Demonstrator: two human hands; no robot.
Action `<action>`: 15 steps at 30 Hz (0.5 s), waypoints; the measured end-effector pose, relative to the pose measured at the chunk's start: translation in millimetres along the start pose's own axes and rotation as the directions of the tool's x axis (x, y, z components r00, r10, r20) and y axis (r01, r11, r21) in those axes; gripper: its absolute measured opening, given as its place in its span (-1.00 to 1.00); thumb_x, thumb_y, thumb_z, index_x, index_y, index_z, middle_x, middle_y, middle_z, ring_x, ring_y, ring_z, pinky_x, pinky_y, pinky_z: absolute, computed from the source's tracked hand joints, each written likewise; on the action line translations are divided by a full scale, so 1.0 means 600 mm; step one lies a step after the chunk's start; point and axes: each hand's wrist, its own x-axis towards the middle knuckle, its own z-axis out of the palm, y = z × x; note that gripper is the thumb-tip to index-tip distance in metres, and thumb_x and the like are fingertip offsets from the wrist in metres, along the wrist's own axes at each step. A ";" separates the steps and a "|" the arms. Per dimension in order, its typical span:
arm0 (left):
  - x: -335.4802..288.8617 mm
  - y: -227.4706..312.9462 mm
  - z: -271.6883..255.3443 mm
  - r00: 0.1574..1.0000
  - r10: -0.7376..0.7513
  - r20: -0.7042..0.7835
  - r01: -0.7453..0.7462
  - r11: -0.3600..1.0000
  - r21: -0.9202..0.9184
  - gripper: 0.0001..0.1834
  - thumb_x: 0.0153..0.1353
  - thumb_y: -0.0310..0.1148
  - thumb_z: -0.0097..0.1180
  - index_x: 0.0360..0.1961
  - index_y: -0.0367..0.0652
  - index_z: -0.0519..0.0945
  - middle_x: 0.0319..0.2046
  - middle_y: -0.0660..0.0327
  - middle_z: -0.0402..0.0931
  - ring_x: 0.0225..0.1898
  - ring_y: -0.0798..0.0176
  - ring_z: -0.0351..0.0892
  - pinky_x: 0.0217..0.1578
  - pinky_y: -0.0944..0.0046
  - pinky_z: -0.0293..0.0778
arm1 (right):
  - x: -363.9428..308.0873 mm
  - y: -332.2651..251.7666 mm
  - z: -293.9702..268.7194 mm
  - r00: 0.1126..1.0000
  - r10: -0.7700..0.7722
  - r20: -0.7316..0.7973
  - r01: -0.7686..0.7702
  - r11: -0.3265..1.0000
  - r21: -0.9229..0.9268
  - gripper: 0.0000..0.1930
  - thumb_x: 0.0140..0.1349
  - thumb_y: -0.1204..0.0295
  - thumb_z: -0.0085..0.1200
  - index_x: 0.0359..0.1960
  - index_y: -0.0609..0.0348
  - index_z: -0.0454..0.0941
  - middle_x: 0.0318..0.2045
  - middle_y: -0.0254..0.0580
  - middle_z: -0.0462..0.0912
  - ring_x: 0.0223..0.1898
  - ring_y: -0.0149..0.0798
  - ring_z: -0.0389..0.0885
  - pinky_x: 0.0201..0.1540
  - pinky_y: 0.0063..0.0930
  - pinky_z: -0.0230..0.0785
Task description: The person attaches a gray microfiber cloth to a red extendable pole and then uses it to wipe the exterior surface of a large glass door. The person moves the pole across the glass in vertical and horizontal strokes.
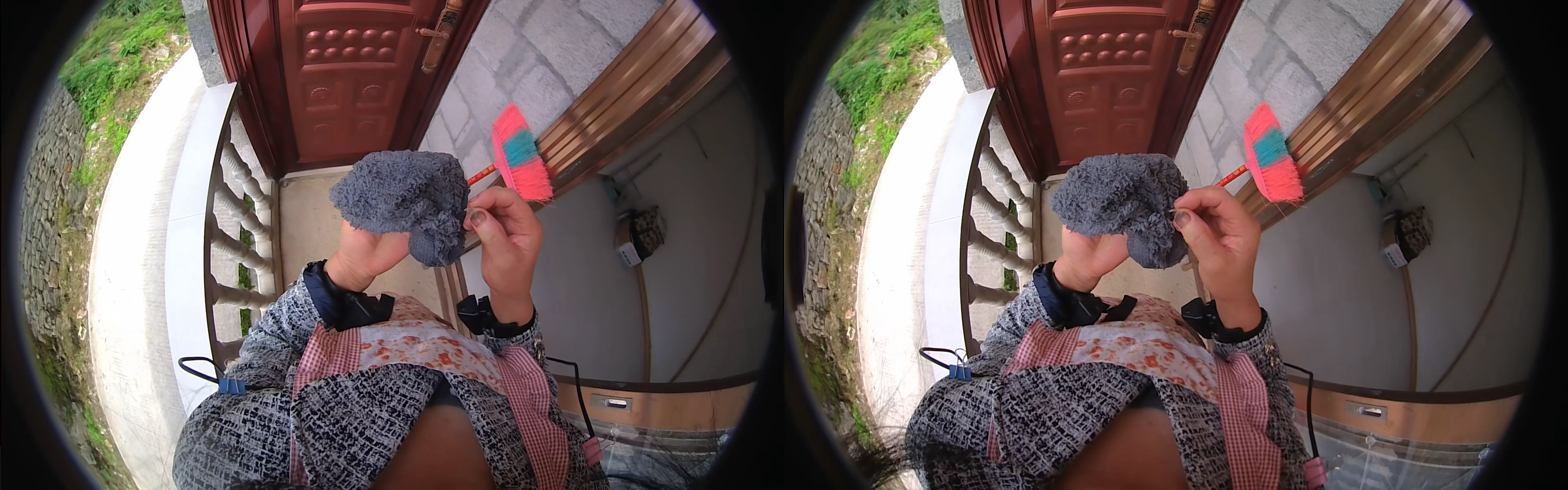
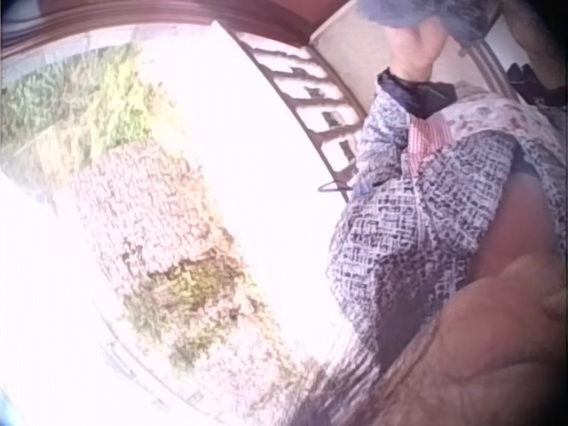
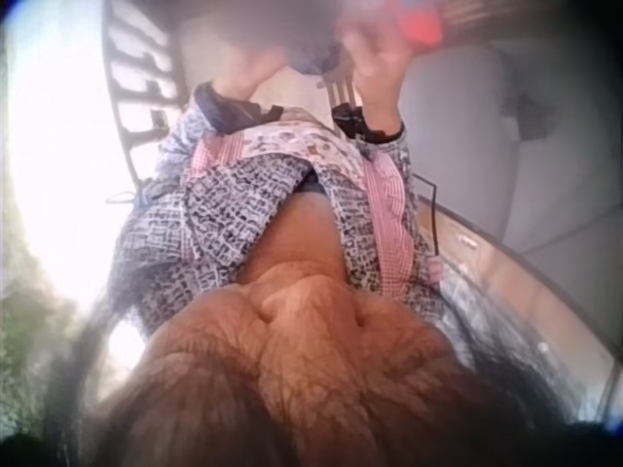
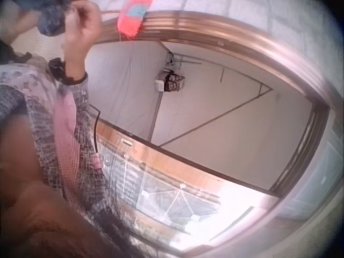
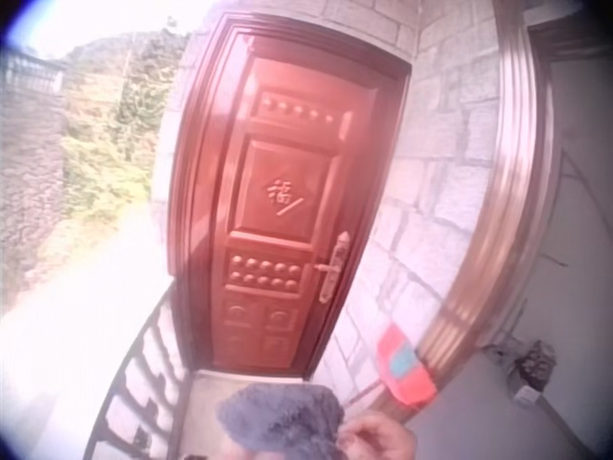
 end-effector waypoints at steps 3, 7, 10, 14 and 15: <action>-0.002 0.001 -0.005 0.998 -0.055 -0.013 0.049 0.959 -0.279 -0.43 0.57 0.00 -0.11 0.36 -0.18 0.47 0.35 0.06 0.49 0.34 -0.04 0.48 0.42 -0.13 0.35 | -0.002 0.000 -0.008 1.000 0.007 0.005 -0.008 0.998 0.060 -0.88 0.38 0.61 0.20 -0.10 0.32 0.61 -0.23 -0.32 0.65 -0.21 -0.51 0.60 -0.09 -0.59 0.47; -0.028 0.014 -0.019 0.993 -0.109 -0.041 0.092 0.950 -0.297 -0.46 0.57 -0.04 -0.09 0.36 -0.18 0.47 0.34 0.08 0.50 0.33 -0.01 0.50 0.42 -0.10 0.36 | -0.022 0.014 -0.032 0.991 0.078 0.108 -0.079 0.997 0.005 -0.93 0.34 0.60 0.25 -0.18 0.29 0.64 -0.28 -0.34 0.66 -0.22 -0.52 0.60 -0.10 -0.60 0.46; -0.025 0.029 -0.048 0.991 -0.127 -0.036 0.129 0.990 0.057 -0.49 0.53 -0.12 0.06 0.37 -0.18 0.47 0.36 0.10 0.49 0.33 0.00 0.50 0.43 -0.07 0.34 | -0.019 0.036 -0.050 0.978 0.171 0.121 -0.118 0.927 -0.357 -0.92 0.32 0.57 0.29 -0.21 0.28 0.66 -0.30 -0.33 0.68 -0.22 -0.51 0.61 -0.12 -0.59 0.45; -0.032 0.098 -0.066 0.949 -0.272 0.162 -0.047 0.385 0.922 -0.48 0.41 -0.22 0.25 0.34 -0.13 0.53 0.35 0.13 0.50 0.37 -0.02 0.47 0.43 -0.04 0.31 | -0.025 0.059 -0.047 0.992 0.098 0.081 -0.035 0.825 -0.564 -0.74 0.34 0.56 0.26 0.05 0.23 0.65 -0.13 -0.29 0.70 -0.11 -0.42 0.62 -0.03 -0.52 0.49; -0.030 0.101 -0.059 0.916 -0.319 0.241 -0.190 0.182 0.965 -0.49 0.38 -0.22 0.27 0.31 -0.11 0.56 0.31 0.13 0.53 0.34 -0.02 0.49 0.41 -0.03 0.32 | -0.025 0.059 -0.049 0.995 0.037 0.093 0.025 0.811 -0.585 -0.70 0.35 0.56 0.26 0.10 0.23 0.64 -0.10 -0.27 0.70 -0.06 -0.40 0.63 0.01 -0.50 0.50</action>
